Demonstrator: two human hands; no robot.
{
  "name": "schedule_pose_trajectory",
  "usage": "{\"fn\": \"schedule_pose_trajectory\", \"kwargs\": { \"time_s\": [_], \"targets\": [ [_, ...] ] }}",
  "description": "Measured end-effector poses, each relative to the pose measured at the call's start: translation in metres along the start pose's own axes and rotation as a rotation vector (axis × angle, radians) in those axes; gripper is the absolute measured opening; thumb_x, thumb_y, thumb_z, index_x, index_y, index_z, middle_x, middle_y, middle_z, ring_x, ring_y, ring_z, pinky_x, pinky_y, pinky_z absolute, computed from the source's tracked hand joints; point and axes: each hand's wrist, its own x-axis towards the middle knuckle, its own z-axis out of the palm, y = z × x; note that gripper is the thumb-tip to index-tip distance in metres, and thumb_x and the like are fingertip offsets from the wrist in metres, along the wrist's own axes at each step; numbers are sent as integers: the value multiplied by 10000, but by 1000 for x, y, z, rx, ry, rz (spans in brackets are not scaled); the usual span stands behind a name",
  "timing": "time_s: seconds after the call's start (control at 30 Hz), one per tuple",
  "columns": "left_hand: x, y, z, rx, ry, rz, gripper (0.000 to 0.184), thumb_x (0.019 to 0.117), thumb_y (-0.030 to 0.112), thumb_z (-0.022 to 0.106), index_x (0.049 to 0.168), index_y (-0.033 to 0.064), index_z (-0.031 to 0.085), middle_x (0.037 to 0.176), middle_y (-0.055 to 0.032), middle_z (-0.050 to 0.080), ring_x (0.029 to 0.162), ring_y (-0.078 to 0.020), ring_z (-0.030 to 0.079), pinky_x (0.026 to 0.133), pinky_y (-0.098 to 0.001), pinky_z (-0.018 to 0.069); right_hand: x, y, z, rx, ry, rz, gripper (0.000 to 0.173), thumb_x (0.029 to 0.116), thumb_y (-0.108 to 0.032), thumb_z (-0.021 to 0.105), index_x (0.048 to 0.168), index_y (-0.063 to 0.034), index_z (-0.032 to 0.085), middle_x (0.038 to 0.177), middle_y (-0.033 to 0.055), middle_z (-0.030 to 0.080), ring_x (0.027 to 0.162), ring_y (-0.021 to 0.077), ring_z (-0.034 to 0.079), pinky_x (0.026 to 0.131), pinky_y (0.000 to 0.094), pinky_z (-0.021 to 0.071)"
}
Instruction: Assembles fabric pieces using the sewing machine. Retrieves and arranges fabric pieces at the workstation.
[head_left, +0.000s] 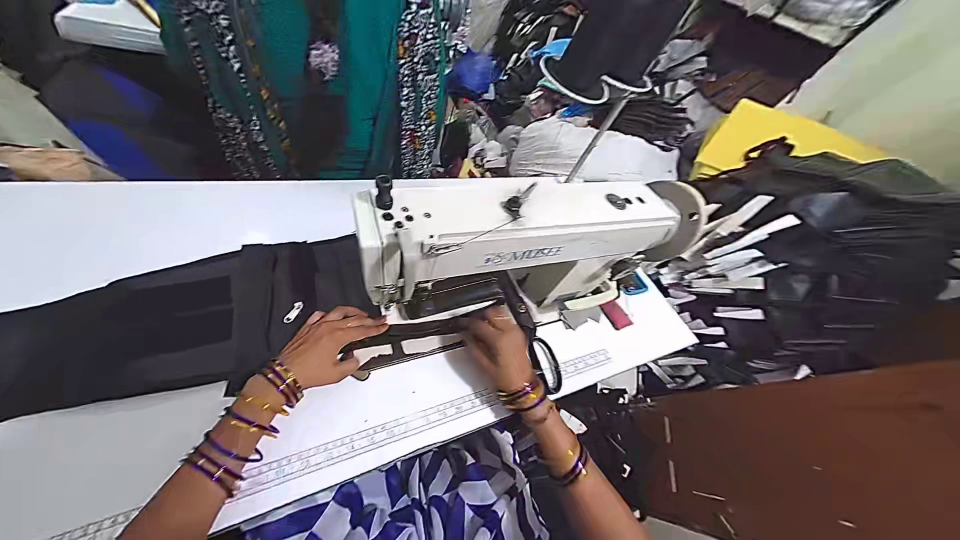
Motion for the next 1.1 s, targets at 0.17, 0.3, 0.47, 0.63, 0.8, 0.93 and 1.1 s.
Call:
{"fn": "schedule_pose_trajectory", "kwargs": {
  "time_s": [0.17, 0.3, 0.47, 0.63, 0.8, 0.93, 1.1],
  "targets": [
    [12, 7, -23, 27, -238, -51, 721, 739, -132, 675, 1397, 161, 647, 1423, -62, 634, 1363, -388, 527, 996, -650, 433, -31, 86, -98, -251, -85, 896, 343, 1009, -188, 619, 1218, 76, 684, 1199, 308, 673, 1115, 439, 665, 997, 584, 482],
    [11, 4, -6, 46, -3, 16, 438, 885, -35, 535, 1244, 110, 740, 1266, -128, 718, 1223, -427, 633, 942, -645, 487, -31, 119, -98, -224, -65, 1031, 409, 958, -259, 716, 1197, 70, 674, 1223, 322, 633, 1150, 445, 611, 1023, 582, 425],
    [-4, 9, 19, 71, 182, 0, 366, 997, 105, 531, 1320, 137, 701, 1321, -95, 699, 1251, -395, 623, 928, -650, 466, -49, 105, -91, -7, 300, 878, 220, 908, -39, 700, 1045, 133, 686, 1060, 283, 688, 920, 293, 671, 859, 409, 530],
    [-4, 6, 22, 93, 204, 13, 306, 1047, 210, 523, 1247, 158, 749, 1307, -42, 711, 1232, -302, 645, 898, -555, 498, -56, -25, -36, -27, 210, 240, 136, 875, 6, 642, 889, 102, 738, 915, 245, 732, 853, 338, 732, 788, 460, 594],
    [-2, 4, 21, 77, 235, 31, 314, 1057, 234, 504, 1227, 163, 758, 1265, -38, 728, 1204, -280, 657, 883, -516, 509, -37, -96, 48, 34, -16, 60, 109, 840, 42, 667, 862, 40, 774, 922, 221, 735, 862, 386, 727, 779, 476, 594],
    [-3, 1, 20, 53, 235, 45, 320, 1064, 249, 497, 1225, 166, 761, 1273, -19, 726, 1217, -255, 649, 906, -496, 501, -13, -96, 59, -19, -75, 108, 209, 867, 15, 644, 969, -44, 816, 1065, 282, 696, 995, 482, 659, 847, 578, 529],
    [-4, -1, 16, -10, 159, 34, 316, 1058, 252, 514, 1233, 165, 762, 1300, -28, 715, 1255, -271, 627, 949, -517, 486, 0, -90, 62, -148, -171, 157, 313, 903, -63, 623, 1106, -200, 818, 1179, 286, 668, 1078, 516, 607, 812, 619, 464]
  ]
}}
